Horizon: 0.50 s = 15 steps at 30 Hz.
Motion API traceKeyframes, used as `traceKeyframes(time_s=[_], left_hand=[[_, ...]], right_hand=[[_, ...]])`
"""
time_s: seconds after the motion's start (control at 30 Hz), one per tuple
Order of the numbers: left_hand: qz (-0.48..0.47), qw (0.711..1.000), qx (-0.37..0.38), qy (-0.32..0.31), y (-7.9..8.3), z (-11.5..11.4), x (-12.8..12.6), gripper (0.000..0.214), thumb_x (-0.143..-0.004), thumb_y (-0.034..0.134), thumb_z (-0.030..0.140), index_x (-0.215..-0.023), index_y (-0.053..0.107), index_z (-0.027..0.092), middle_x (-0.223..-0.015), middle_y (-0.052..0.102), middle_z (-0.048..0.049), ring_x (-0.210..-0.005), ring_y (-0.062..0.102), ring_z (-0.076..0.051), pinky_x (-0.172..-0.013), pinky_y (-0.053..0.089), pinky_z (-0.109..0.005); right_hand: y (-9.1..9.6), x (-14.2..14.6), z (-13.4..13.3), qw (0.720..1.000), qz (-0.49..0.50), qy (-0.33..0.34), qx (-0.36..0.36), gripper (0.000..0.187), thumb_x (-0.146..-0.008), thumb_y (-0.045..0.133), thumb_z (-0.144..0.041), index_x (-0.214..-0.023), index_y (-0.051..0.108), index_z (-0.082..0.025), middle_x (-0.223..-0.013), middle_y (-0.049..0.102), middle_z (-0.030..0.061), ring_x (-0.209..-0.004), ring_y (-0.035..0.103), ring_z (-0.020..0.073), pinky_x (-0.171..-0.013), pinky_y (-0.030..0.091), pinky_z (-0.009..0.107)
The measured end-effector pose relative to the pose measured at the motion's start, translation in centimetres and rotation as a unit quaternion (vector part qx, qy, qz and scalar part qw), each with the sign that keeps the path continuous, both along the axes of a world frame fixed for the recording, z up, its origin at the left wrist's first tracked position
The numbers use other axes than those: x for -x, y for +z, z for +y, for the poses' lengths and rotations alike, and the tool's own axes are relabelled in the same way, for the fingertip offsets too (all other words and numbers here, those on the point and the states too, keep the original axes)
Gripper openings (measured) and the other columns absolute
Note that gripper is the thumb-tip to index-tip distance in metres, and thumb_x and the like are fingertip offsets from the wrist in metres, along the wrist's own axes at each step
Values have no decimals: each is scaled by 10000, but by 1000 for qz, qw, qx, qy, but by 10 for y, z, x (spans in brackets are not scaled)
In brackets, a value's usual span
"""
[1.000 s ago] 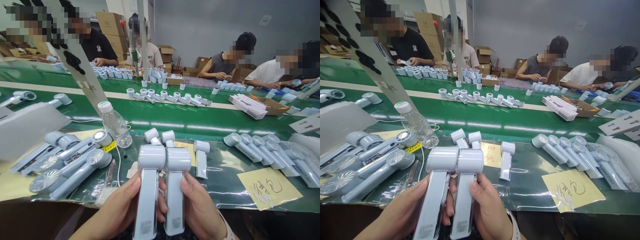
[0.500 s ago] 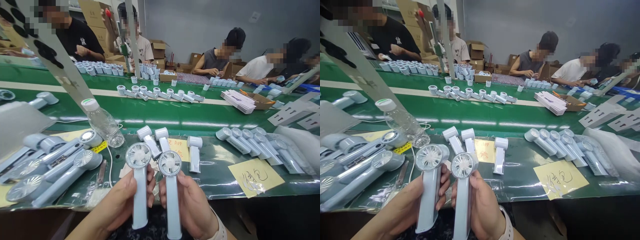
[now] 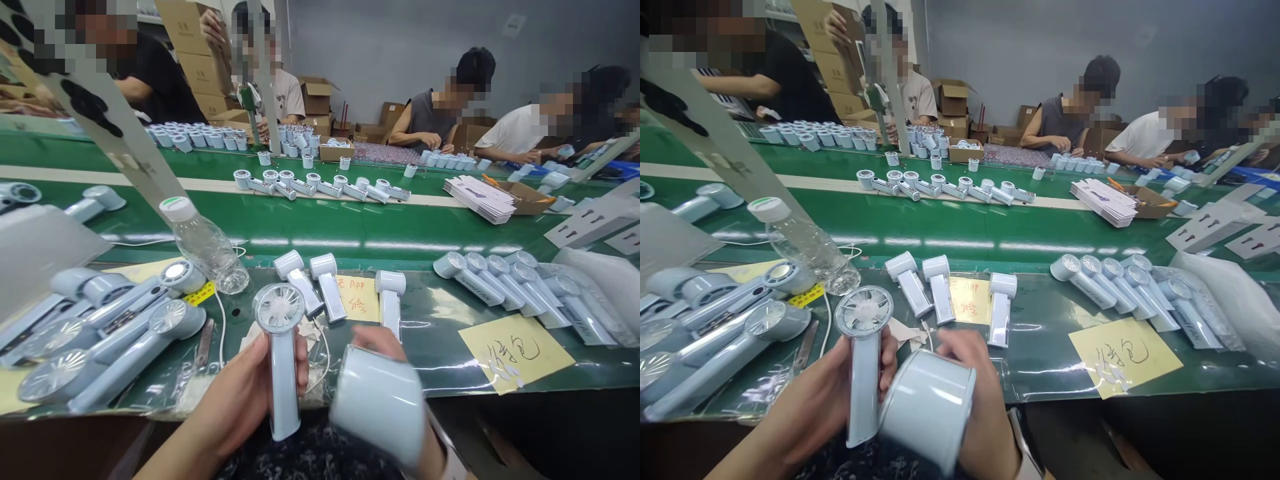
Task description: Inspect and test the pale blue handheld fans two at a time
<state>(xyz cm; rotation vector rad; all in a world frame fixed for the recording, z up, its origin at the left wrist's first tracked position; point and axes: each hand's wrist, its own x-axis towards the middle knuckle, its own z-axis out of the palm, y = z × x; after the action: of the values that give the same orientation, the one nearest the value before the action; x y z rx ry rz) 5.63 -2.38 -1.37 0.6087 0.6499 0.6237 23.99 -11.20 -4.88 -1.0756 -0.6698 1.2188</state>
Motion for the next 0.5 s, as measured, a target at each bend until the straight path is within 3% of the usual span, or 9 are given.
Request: traceKeyframes(time_s=[0.07,0.17,0.37,0.5], left_hand=[[3,1000,1,16,-2,1,2,343,-908,559,484,-914,714,179,-807,643,-40,-667,577,-165,-641,516,-289],[2,999,-21,25,-4,1,5,335,-921,536,468,-904,705,179,-820,633,-46,-667,568,-175,-619,510,-299],[42,998,-30,42,3,-1,8,330,-914,545,465,-865,691,173,-827,616,-46,-693,558,-182,-646,500,-305],[68,995,-31,68,2,-3,11,315,-841,651,488,-867,688,177,-844,628,-49,-715,567,-192,-661,490,-311]], right_hand=[[-2,-5,7,998,-56,0,-3,298,-699,833,-285,-971,717,-243,-1009,700,89,-1034,608,331,-976,467,487],[-2,-7,14,992,-121,21,-20,356,-729,827,-297,-1060,709,-237,-1055,725,98,-1044,632,335,-985,469,512],[-14,-6,15,994,-105,19,1,416,-700,855,-369,-1071,715,-243,-1073,758,78,-1006,681,319,-940,513,500],[-24,-13,18,992,-101,71,6,454,-653,871,-455,-1018,733,-222,-1079,752,96,-993,670,322,-962,488,505]])
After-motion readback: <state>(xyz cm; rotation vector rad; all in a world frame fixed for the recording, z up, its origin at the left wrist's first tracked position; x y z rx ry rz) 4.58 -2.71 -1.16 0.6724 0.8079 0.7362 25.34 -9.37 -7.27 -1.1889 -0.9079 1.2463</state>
